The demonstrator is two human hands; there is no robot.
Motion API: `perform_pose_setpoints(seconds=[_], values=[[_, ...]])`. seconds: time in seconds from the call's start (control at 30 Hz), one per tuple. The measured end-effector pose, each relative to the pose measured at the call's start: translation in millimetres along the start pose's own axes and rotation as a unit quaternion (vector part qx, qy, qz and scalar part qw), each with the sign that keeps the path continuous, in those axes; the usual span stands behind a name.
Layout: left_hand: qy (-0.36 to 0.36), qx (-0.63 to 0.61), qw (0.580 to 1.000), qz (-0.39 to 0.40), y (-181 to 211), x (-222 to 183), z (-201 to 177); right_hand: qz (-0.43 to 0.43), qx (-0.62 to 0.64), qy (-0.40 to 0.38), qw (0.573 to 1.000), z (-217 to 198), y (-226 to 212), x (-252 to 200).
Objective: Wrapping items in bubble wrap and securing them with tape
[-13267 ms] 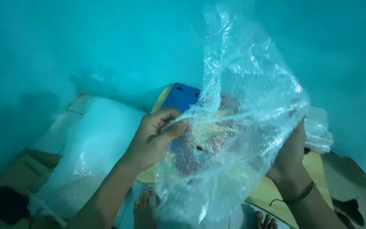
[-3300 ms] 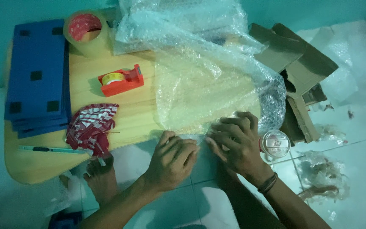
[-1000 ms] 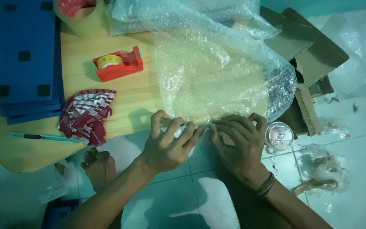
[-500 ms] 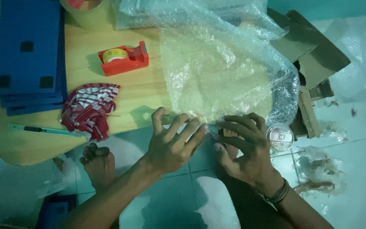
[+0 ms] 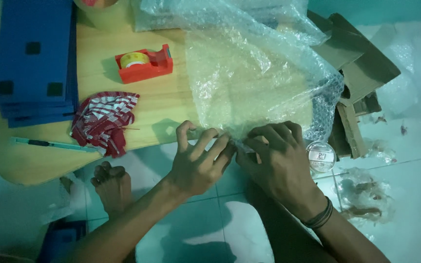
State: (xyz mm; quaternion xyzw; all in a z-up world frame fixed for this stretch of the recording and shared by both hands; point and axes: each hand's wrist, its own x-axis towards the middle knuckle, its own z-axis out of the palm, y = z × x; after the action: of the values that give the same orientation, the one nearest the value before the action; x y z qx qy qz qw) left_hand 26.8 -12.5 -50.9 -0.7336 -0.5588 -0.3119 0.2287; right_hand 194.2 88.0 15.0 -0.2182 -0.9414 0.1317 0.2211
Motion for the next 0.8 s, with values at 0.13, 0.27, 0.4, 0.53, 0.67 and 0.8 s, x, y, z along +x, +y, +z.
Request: perform_pose_setpoints(seconds=[0.13, 0.27, 0.4, 0.53, 0.67, 0.8], values=[[0.002, -0.018, 1.000, 0.004, -0.6, -6.5, 6.2, -0.054, -0.075, -0.008, 0.996, 4.0, 2.8, -4.6], [-0.008, -0.016, 1.000, 0.003, 0.7, -2.1, 0.0, -0.060, -0.068, -0.048, 0.995, 22.0, 31.6, -33.3], [-0.011, -0.017, 1.000, 0.007, 0.4, -4.0, 0.5, 0.023, -0.087, -0.105, 0.990, 6.9, 7.1, -7.6], [-0.027, -0.008, 0.999, 0.018, 0.3, -10.0, 5.1, 0.028, -0.111, -0.087, 0.990, 10.6, 1.9, -3.6], [-0.004, 0.003, 1.000, 0.012, 2.3, 0.1, -1.1, -0.044, -0.140, -0.021, 0.989, 3.2, -2.2, 2.8], [-0.004, -0.001, 1.000, 0.018, -1.9, -2.0, 0.9, -0.037, -0.220, 0.000, 0.975, 21.2, 7.6, -10.4]])
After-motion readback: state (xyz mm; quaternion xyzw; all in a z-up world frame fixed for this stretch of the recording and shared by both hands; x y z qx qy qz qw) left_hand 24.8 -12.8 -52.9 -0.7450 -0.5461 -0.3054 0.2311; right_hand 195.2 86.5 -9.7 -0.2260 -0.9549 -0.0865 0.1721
